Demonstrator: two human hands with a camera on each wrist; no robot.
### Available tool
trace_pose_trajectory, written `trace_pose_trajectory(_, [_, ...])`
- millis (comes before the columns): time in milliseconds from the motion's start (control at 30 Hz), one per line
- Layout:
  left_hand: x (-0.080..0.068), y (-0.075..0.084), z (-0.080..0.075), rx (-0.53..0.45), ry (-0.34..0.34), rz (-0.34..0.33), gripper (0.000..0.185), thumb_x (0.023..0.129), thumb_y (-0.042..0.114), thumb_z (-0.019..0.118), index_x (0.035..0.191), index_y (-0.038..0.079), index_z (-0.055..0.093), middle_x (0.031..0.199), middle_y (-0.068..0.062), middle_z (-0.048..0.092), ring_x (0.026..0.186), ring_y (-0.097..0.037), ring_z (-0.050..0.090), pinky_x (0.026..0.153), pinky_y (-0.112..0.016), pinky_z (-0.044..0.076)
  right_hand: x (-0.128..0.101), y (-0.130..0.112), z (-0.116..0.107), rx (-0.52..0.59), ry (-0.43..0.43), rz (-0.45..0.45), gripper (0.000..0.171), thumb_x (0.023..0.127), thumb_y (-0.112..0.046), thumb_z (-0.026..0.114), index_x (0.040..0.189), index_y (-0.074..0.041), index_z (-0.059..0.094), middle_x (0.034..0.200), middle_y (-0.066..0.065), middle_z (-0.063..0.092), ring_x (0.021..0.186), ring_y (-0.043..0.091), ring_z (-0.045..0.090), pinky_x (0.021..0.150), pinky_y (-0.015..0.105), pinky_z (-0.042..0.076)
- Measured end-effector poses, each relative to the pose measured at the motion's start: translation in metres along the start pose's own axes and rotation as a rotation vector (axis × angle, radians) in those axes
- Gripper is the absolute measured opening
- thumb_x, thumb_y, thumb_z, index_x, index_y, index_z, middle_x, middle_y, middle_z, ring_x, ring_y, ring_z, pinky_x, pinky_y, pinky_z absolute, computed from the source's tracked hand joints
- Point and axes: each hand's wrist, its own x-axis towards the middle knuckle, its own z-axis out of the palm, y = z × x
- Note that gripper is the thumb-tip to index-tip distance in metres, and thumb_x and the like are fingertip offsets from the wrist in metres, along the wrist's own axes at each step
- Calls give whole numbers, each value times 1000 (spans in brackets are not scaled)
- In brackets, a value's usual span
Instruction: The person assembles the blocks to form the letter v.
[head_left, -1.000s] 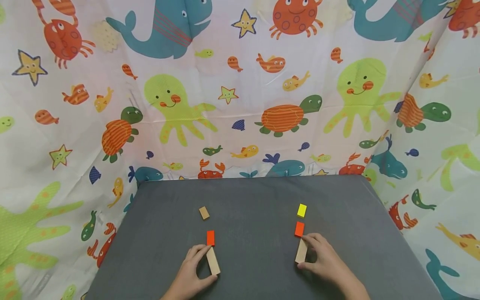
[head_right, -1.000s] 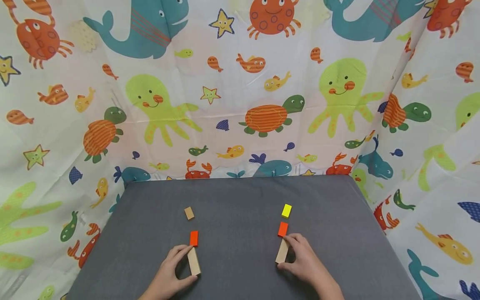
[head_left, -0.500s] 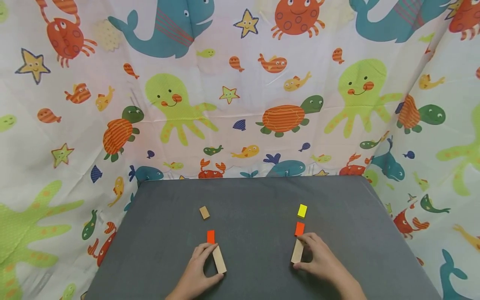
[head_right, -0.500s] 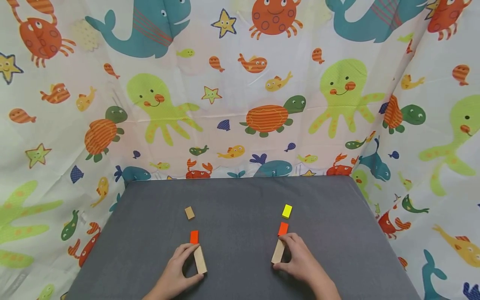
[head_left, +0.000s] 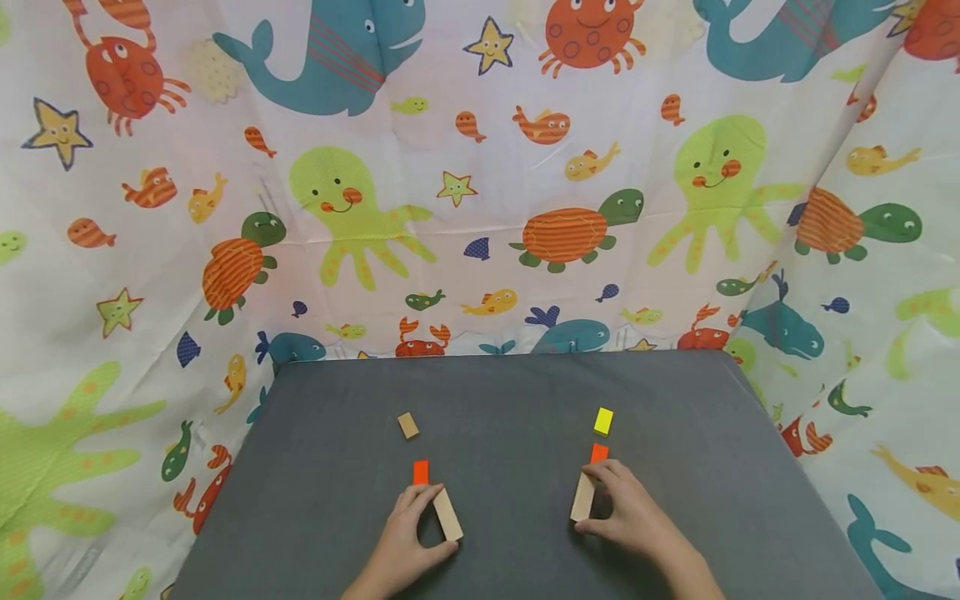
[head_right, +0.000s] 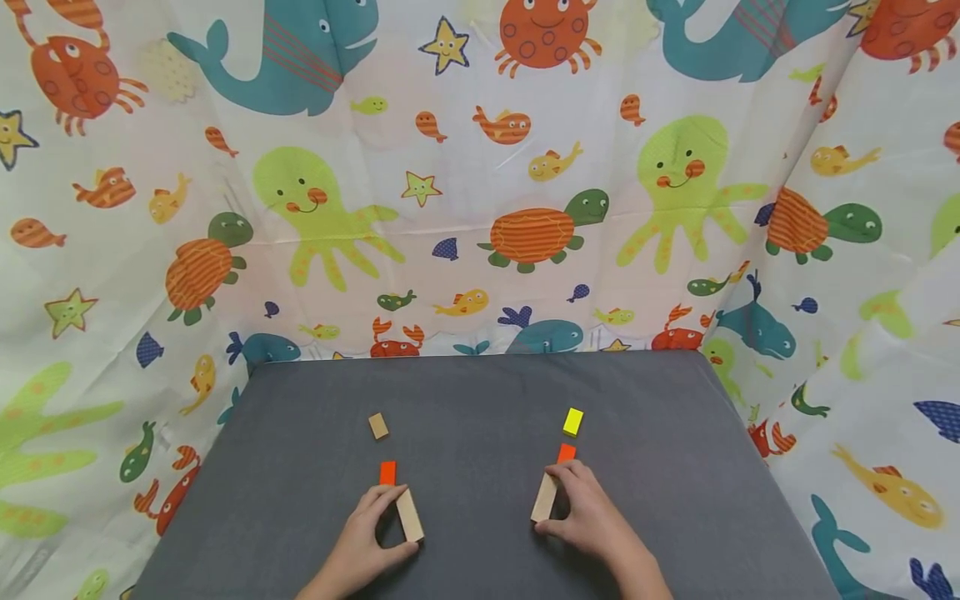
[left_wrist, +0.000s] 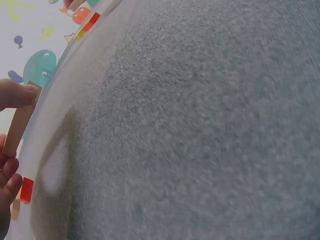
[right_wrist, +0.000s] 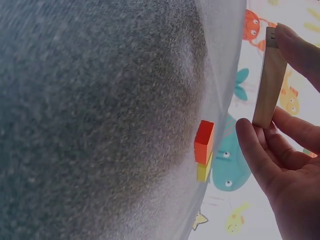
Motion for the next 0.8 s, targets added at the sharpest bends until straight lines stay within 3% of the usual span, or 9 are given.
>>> trace_pose_trajectory(400, [8, 6, 3, -8, -16, -17, 82, 75, 45, 87, 143, 12, 56, 133, 0, 51, 124, -24, 49, 99, -55, 47, 5, -5, 1, 8, -14, -31, 82, 63, -29, 97, 132, -3, 60, 125, 5, 56, 99, 20, 62, 83, 34, 57])
trace_pose_trajectory(800, [13, 12, 8, 1, -13, -14, 82, 73, 43, 89, 142, 12, 56, 131, 1, 52, 123, -23, 49, 100, -54, 46, 12, -9, 7, 66, -20, -70, 80, 63, -23, 97, 130, 0, 60, 124, 6, 55, 107, 25, 61, 87, 37, 58])
